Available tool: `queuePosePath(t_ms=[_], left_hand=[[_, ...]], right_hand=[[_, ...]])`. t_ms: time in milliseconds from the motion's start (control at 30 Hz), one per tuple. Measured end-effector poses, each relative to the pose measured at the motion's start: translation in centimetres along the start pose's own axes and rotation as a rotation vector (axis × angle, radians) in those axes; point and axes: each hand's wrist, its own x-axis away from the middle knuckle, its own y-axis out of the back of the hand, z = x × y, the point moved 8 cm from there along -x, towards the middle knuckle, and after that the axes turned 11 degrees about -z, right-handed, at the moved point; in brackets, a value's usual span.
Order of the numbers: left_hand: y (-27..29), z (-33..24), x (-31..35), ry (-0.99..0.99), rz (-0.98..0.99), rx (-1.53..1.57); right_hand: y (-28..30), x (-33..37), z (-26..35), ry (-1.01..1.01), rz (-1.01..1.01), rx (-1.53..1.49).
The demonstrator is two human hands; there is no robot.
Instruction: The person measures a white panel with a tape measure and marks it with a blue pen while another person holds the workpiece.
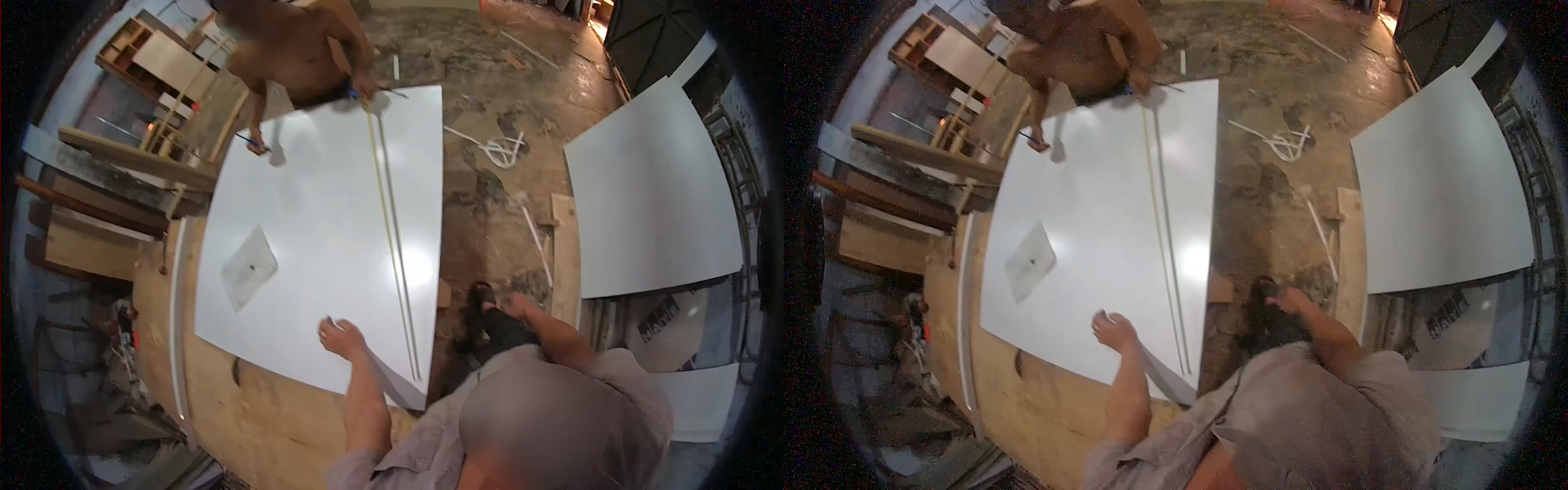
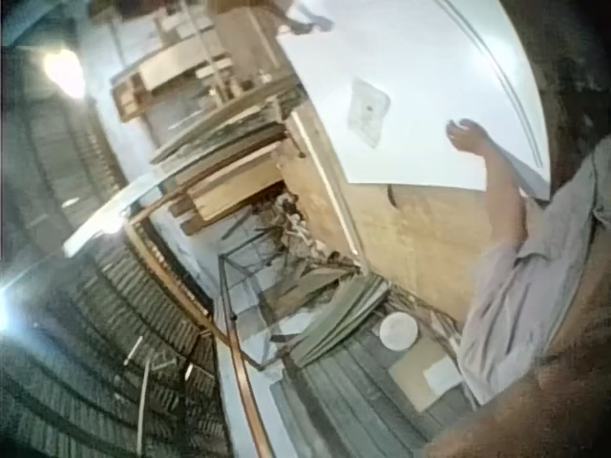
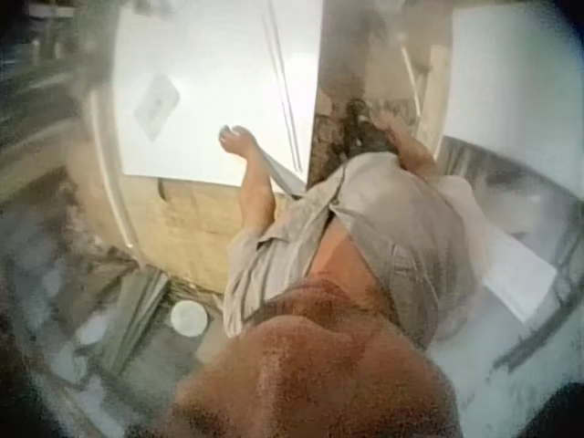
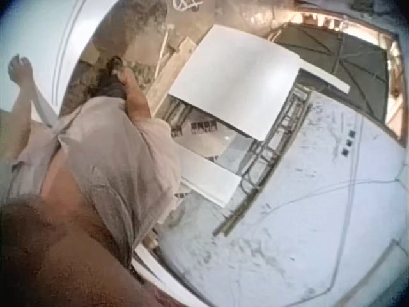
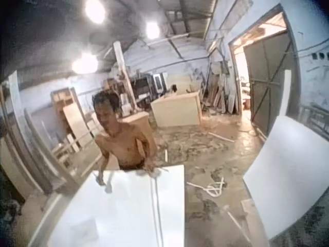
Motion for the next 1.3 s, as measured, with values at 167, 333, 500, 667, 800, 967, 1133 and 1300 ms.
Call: queuePosePath(t_ms=[167,333,500,667,800,967,1133,1300], left_hand=[[-0.3,-0.8,-0.5,0.022,0.039,0.015],[0.1,-0.6,-0.4,0.057,0.026,-0.013],[-0.5,-1.2,-1.4,0.044,0.04,-0.008],[-0.3,0.4,-0.9,0.086,0.038,-0.043],[-0.6,-0.5,-1.5,0.1,0.053,-0.046],[-0.4,-0.3,-1.6,0.036,-0.001,-0.067],[-0.7,-0.1,-1.2,0.068,0.043,-0.058],[-1.3,-0.3,-1.3,0.13,0.025,-0.013]], right_hand=[[-2.3,-3.9,-5.3,0.066,-0.038,0.048],[-1.2,-5.0,-4.1,-0.017,-0.065,0.058],[-0.1,-9.0,-1.0,-0.005,-0.13,-0.331],[3.8,-14.0,9.0,0.041,-0.049,-0.547],[9.8,-21.3,14.3,0.06,-0.21,-0.755],[13.2,-26.8,19.4,0.057,-0.245,-0.773],[13.3,-27.4,23.1,0.173,-0.162,-0.63],[10.2,-32.6,20.0,0.185,-0.168,-0.605]])
